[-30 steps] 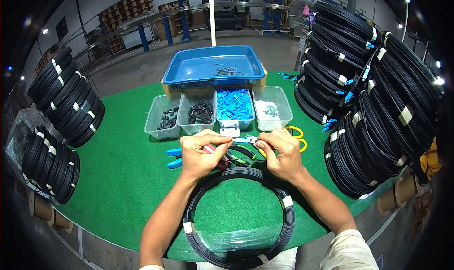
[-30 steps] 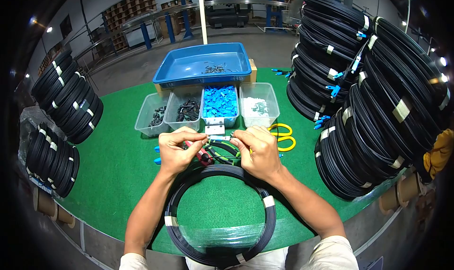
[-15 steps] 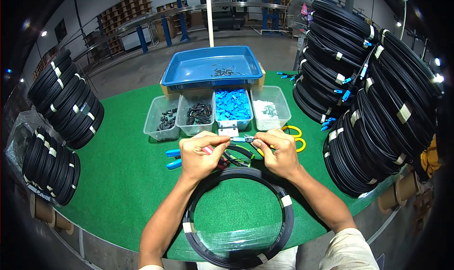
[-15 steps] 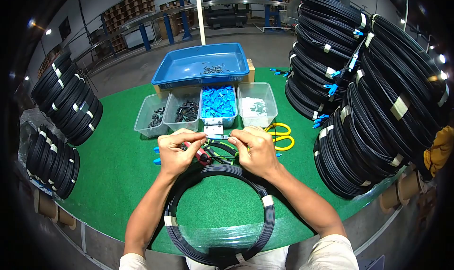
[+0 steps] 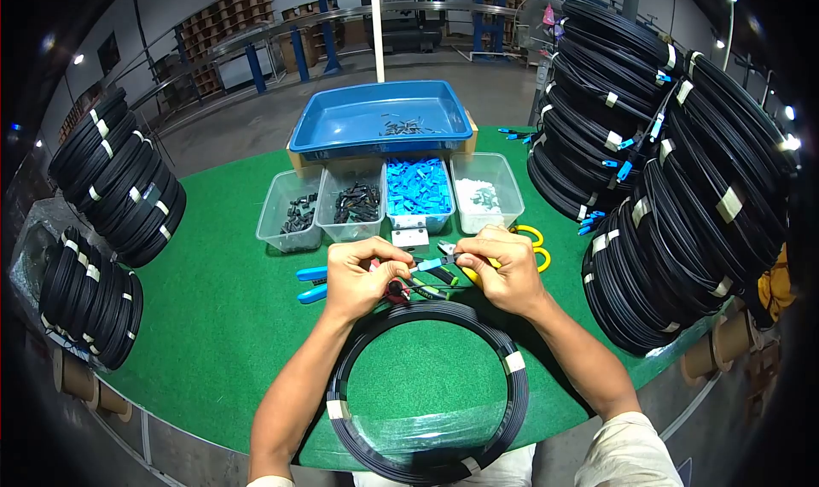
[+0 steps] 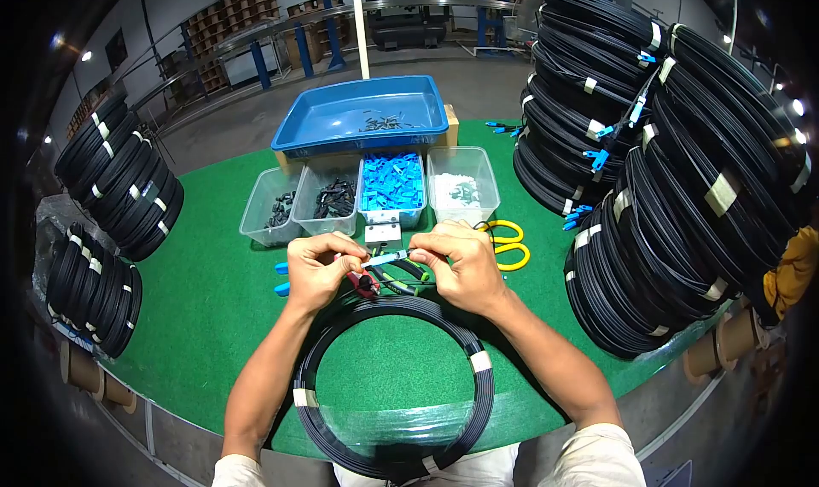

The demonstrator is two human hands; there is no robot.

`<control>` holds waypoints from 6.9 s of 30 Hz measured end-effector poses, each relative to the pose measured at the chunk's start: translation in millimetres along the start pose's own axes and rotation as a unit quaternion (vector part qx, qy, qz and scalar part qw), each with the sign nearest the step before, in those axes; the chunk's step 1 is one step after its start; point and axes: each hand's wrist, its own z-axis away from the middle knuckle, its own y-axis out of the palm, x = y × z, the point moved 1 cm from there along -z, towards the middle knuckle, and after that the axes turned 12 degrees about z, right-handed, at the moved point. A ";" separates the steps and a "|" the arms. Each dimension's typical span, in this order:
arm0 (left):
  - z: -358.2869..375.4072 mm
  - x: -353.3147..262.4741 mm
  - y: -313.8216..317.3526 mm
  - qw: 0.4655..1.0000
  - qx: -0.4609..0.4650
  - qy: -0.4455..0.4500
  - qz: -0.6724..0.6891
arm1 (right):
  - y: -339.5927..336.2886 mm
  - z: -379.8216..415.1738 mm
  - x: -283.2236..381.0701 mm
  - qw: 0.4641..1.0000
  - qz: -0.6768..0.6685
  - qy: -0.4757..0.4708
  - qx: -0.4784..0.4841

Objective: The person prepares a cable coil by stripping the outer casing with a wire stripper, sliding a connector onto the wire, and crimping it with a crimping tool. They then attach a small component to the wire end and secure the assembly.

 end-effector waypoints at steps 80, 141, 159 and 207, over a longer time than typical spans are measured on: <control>150.1 -41.0 180.7 0.821 0.356 -0.144 -0.422 | -0.5 -2.4 -111.1 0.988 0.139 0.036 0.057; 213.7 -84.9 -58.8 0.954 -0.157 -0.095 -0.237 | 52.7 2.7 31.1 0.852 0.101 0.149 0.491; 98.0 -83.6 2.7 0.826 0.238 -0.024 -0.510 | 11.2 60.8 44.3 0.901 0.298 0.213 0.235; 72.5 -67.3 -80.8 0.883 0.219 -0.045 -0.413 | 133.8 -92.7 41.0 0.919 0.305 -0.205 0.143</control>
